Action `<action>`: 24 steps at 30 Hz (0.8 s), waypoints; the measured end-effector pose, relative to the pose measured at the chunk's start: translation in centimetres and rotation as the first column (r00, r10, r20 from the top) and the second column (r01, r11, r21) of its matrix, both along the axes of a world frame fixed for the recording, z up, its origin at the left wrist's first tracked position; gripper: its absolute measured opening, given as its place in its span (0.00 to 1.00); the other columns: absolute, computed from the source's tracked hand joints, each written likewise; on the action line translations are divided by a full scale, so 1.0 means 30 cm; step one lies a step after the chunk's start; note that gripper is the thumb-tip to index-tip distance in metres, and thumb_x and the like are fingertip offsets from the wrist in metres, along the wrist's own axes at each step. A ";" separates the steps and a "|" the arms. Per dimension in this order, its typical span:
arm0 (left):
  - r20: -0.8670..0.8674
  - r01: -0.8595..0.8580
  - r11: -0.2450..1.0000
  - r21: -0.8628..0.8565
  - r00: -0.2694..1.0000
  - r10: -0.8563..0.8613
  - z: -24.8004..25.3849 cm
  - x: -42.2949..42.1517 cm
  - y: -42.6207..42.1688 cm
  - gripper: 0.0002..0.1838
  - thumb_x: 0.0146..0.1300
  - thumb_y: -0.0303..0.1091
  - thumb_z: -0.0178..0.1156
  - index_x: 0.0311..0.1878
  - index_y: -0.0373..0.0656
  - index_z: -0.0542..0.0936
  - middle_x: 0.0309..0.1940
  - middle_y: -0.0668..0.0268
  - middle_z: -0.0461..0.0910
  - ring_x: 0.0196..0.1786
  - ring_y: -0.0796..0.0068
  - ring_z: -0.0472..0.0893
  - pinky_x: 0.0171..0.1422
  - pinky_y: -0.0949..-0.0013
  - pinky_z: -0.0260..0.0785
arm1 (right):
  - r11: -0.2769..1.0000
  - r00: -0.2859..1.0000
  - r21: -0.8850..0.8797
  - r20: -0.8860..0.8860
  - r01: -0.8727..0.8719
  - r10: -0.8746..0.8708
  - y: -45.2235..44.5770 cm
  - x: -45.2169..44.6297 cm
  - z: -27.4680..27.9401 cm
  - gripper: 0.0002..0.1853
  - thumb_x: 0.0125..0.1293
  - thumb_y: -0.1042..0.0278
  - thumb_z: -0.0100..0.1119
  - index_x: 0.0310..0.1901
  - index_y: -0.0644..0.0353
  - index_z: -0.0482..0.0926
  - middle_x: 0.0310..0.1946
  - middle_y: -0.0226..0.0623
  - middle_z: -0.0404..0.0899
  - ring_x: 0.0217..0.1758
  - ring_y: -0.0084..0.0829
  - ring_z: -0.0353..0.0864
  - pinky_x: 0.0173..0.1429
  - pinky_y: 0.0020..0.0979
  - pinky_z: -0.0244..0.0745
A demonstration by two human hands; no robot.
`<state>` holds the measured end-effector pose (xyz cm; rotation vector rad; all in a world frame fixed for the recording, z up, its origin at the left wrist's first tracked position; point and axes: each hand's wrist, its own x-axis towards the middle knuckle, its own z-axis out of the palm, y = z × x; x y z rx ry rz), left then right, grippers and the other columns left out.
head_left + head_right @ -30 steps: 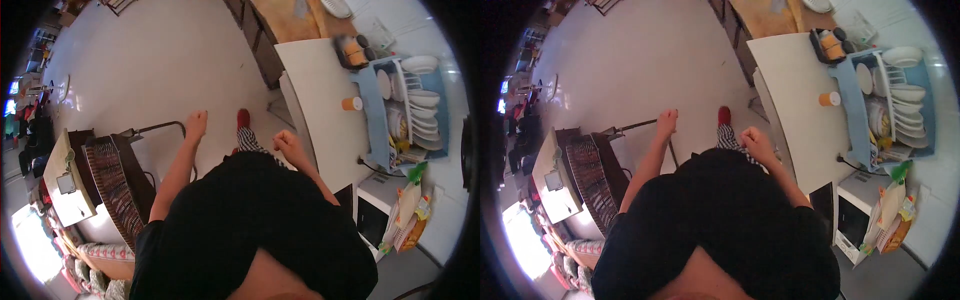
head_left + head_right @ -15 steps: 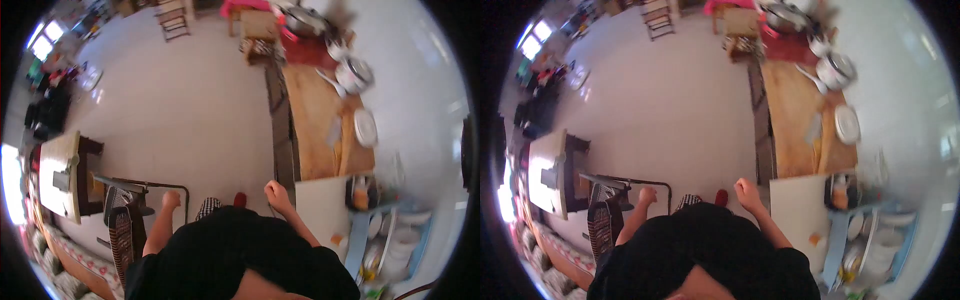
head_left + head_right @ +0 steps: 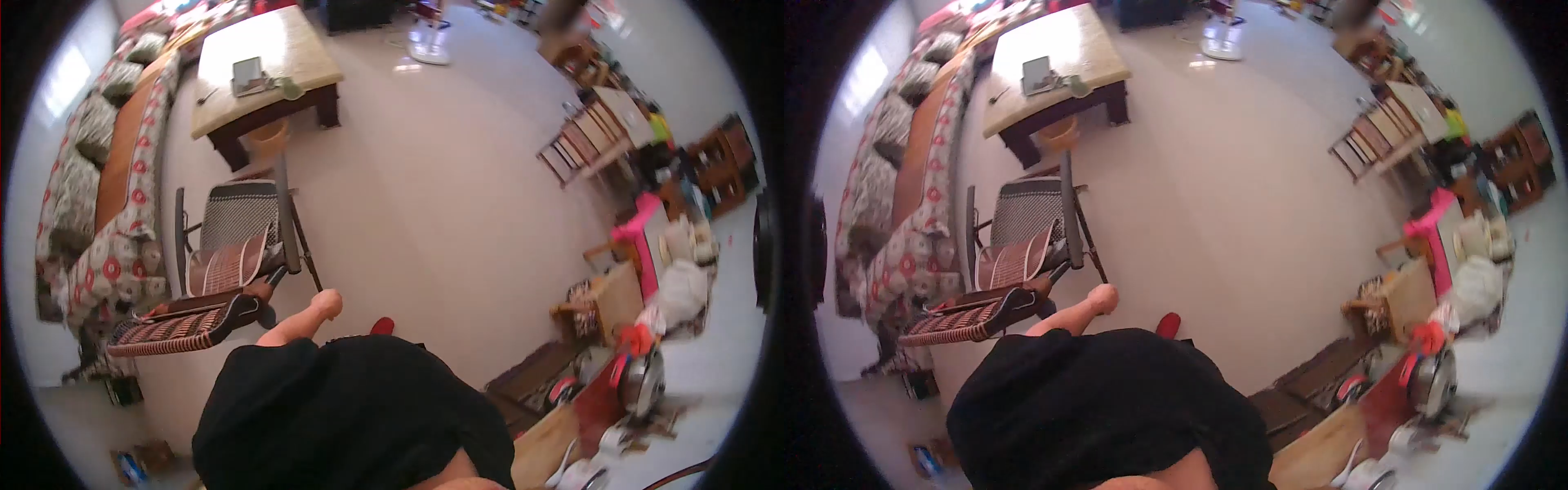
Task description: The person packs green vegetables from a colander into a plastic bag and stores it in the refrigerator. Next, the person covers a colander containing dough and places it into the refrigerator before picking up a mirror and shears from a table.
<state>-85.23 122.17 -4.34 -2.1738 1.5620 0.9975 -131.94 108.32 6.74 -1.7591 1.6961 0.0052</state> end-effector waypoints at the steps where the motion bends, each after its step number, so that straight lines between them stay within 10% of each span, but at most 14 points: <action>1: -0.058 -0.175 0.984 -0.022 0.983 0.174 0.028 0.006 -0.044 0.12 0.52 0.42 0.57 0.28 0.44 0.81 0.31 0.60 0.80 0.38 0.63 0.79 0.42 0.62 0.72 | 0.998 1.000 0.061 -0.016 -0.002 0.003 -0.079 -0.004 -0.025 0.13 0.56 0.61 0.53 0.24 0.63 0.73 0.16 0.38 0.74 0.21 0.26 0.74 0.27 0.27 0.67; 5: -0.204 -0.685 0.727 0.042 0.707 0.677 0.338 0.048 -0.330 0.10 0.52 0.40 0.58 0.28 0.43 0.81 0.35 0.58 0.80 0.39 0.60 0.80 0.42 0.60 0.72 | 0.977 0.997 0.212 -0.081 0.020 -0.003 -0.404 0.007 -0.102 0.12 0.56 0.62 0.52 0.24 0.63 0.73 0.16 0.37 0.74 0.21 0.26 0.74 0.26 0.27 0.66; 8: -0.279 -0.717 0.653 -0.243 0.697 0.661 0.221 0.088 -0.458 0.10 0.52 0.39 0.57 0.28 0.42 0.81 0.35 0.57 0.80 0.40 0.59 0.79 0.43 0.59 0.72 | 0.962 0.993 0.273 -0.119 0.012 0.021 -0.660 0.043 -0.166 0.12 0.57 0.62 0.52 0.23 0.62 0.73 0.17 0.36 0.73 0.21 0.26 0.74 0.25 0.27 0.66; 11: -0.243 -0.743 0.669 -0.019 0.652 0.718 0.174 0.166 -0.597 0.10 0.52 0.38 0.57 0.31 0.43 0.81 0.36 0.58 0.80 0.42 0.58 0.79 0.44 0.59 0.71 | 0.944 0.986 0.329 -0.156 -0.008 0.063 -0.922 0.081 -0.230 0.12 0.57 0.62 0.51 0.23 0.62 0.72 0.17 0.36 0.73 0.20 0.26 0.73 0.24 0.27 0.65; 14: -0.012 -0.215 0.973 0.087 0.976 0.217 0.015 0.253 -0.659 0.12 0.53 0.41 0.56 0.34 0.44 0.81 0.37 0.57 0.79 0.43 0.57 0.78 0.45 0.58 0.71 | 0.930 0.976 0.364 -0.182 -0.045 0.118 -1.223 0.144 -0.234 0.12 0.58 0.63 0.50 0.23 0.61 0.72 0.17 0.35 0.73 0.20 0.26 0.73 0.22 0.27 0.65; 15: -0.059 -0.650 0.752 0.106 0.751 0.658 0.246 0.241 -0.727 0.13 0.55 0.44 0.55 0.36 0.45 0.81 0.38 0.56 0.79 0.44 0.57 0.77 0.46 0.58 0.70 | 0.923 0.973 0.380 -0.185 -0.057 0.136 -1.320 0.176 -0.233 0.12 0.58 0.63 0.50 0.23 0.61 0.72 0.17 0.35 0.73 0.20 0.26 0.73 0.22 0.27 0.65; 16: -0.090 -0.730 0.680 0.068 0.675 0.733 0.319 0.247 -0.761 0.14 0.56 0.44 0.54 0.36 0.45 0.81 0.38 0.56 0.79 0.44 0.57 0.77 0.47 0.58 0.70 | 0.921 0.971 0.383 -0.188 -0.069 0.150 -1.427 0.214 -0.222 0.12 0.58 0.63 0.50 0.23 0.61 0.72 0.17 0.35 0.72 0.20 0.26 0.73 0.22 0.27 0.65; 24: -0.265 -0.973 0.127 -0.194 0.177 0.948 0.227 0.329 -0.700 0.11 0.56 0.38 0.51 0.37 0.43 0.77 0.37 0.54 0.78 0.45 0.55 0.76 0.49 0.59 0.68 | 0.935 0.996 0.350 0.092 -0.046 0.015 -2.076 0.896 -0.141 0.11 0.59 0.64 0.49 0.23 0.60 0.71 0.17 0.33 0.72 0.20 0.26 0.73 0.19 0.27 0.63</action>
